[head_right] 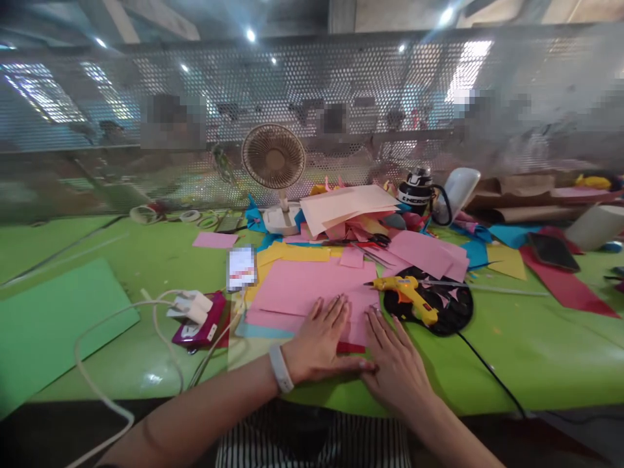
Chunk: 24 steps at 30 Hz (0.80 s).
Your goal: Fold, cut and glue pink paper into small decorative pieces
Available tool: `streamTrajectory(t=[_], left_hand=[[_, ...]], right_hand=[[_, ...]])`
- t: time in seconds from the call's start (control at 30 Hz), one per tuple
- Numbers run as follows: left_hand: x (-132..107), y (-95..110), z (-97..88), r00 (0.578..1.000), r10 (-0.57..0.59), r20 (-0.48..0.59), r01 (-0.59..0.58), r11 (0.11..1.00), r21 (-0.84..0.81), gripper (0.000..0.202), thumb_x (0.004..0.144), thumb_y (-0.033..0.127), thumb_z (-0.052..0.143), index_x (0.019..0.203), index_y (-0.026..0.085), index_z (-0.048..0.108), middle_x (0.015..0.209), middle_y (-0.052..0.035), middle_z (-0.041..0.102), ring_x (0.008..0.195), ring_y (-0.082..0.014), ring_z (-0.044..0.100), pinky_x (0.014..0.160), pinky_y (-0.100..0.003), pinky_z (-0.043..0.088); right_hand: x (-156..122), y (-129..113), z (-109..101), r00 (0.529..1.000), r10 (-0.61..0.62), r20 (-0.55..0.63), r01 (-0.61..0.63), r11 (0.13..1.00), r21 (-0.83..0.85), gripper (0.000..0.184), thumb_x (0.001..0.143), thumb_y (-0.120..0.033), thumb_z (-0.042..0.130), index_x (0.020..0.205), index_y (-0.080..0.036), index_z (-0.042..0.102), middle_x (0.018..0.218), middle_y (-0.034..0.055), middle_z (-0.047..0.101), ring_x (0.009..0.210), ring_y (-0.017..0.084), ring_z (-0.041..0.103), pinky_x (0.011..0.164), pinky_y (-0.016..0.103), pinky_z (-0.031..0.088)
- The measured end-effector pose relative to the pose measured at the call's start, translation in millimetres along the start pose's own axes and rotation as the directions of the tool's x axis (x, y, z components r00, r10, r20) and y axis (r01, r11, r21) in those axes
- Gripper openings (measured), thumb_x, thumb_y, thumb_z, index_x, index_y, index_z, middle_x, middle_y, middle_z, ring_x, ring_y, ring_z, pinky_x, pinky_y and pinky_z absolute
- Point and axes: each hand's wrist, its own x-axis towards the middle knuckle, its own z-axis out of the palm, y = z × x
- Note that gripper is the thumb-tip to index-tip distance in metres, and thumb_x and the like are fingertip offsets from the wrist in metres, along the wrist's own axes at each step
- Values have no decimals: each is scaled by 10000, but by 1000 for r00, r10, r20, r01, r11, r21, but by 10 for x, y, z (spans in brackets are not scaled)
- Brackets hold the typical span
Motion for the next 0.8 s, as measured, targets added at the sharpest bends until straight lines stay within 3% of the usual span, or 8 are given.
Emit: streamTrajectory(t=[0.2, 0.47, 0.63, 0.8], left_hand=[[-435, -392, -145, 996, -84, 21, 83, 994, 68, 937, 756, 747, 162, 1416, 85, 104, 1482, -156, 89, 1368, -252, 43, 1087, -437, 37], [-922, -792, -232, 953, -293, -77, 302, 934, 189, 905, 766, 724, 256, 1421, 109, 140, 1474, -143, 163, 1355, -277, 129, 1080, -432, 156], [-890, -771, -264, 929, -353, -109, 368, 911, 185, 928, 761, 729, 265, 1398, 56, 207, 1458, -181, 193, 1350, -293, 144, 1078, -445, 162], [-778, -604, -494, 933, -285, -221, 307, 949, 73, 769, 814, 646, 316, 1403, 161, 219, 1484, -103, 168, 1356, -275, 125, 1082, -454, 151]], right_hand=[[18, -15, -42, 1000, 23, -6, -23, 999, 28, 697, 822, -504, 446, 1336, -42, 359, 1373, 176, 393, 1256, 287, 379, 1041, 479, 298], [61, -47, -93, 999, 38, -23, -36, 995, 92, 671, 837, -514, 425, 1333, -64, 372, 1345, 171, 435, 1237, 294, 407, 1030, 493, 311], [142, -14, -87, 999, 30, -25, -29, 998, 58, 452, 883, -389, 408, 1189, -80, 530, 1235, 171, 549, 1128, 280, 517, 995, 475, 347], [397, 83, -168, 999, -9, 35, 7, 998, 66, 187, 880, -207, 449, 864, -163, 629, 931, 94, 653, 877, 223, 599, 854, 408, 436]])
